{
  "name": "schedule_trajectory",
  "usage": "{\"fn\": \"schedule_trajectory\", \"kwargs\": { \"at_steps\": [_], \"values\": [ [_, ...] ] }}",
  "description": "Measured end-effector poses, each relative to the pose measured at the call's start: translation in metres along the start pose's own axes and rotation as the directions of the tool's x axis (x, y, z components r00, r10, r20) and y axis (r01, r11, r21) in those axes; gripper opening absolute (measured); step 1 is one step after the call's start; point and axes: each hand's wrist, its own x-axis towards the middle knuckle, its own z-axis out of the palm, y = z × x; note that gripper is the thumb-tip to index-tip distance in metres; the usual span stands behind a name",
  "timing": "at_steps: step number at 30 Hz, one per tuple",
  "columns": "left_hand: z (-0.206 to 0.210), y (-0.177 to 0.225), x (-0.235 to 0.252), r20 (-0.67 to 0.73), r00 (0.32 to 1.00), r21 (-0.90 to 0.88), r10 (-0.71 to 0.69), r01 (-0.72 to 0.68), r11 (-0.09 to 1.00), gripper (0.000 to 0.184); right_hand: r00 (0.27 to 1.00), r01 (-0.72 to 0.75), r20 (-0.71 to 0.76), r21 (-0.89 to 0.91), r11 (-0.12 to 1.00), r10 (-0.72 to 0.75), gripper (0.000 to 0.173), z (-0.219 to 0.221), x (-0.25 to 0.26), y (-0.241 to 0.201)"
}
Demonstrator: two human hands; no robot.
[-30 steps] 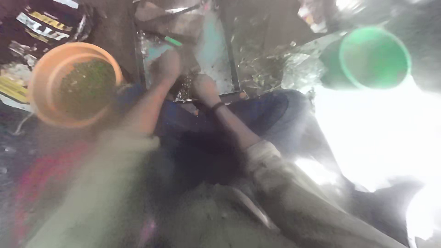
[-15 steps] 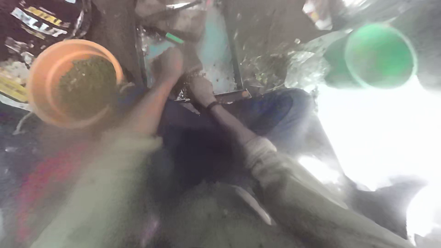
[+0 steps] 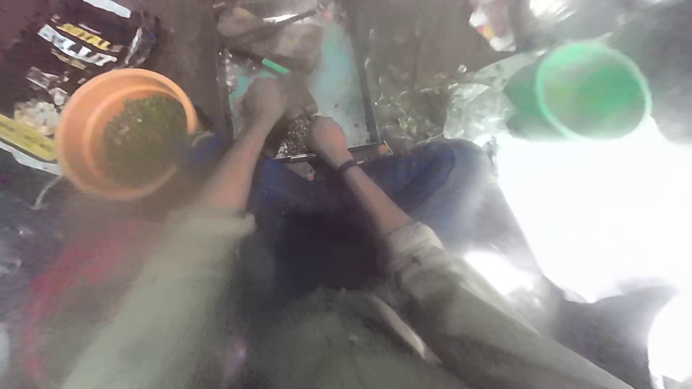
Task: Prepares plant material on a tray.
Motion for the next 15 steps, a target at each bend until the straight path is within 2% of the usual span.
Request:
{"fn": "schedule_trajectory", "kwargs": {
  "at_steps": [5, 10, 15],
  "values": [
    [0.004, -0.005, 0.001, 0.032, 0.999, 0.011, -0.013, 0.013, 1.0, 0.027, 1.0, 0.014, 0.019, -0.05, 0.999, -0.013, 0.033, -0.002, 0.016, -0.014],
    [0.006, 0.002, -0.003, 0.025, 0.999, 0.061, -0.038, 0.036, 0.997, 0.023, 0.993, 0.104, -0.05, -0.052, 0.993, -0.106, 0.038, 0.013, 0.048, -0.023],
    [0.01, 0.005, 0.003, 0.014, 0.999, 0.082, -0.031, 0.03, 0.996, 0.023, 0.986, 0.161, -0.044, -0.052, 0.986, -0.164, 0.041, 0.017, 0.064, -0.031]
  ]
}}
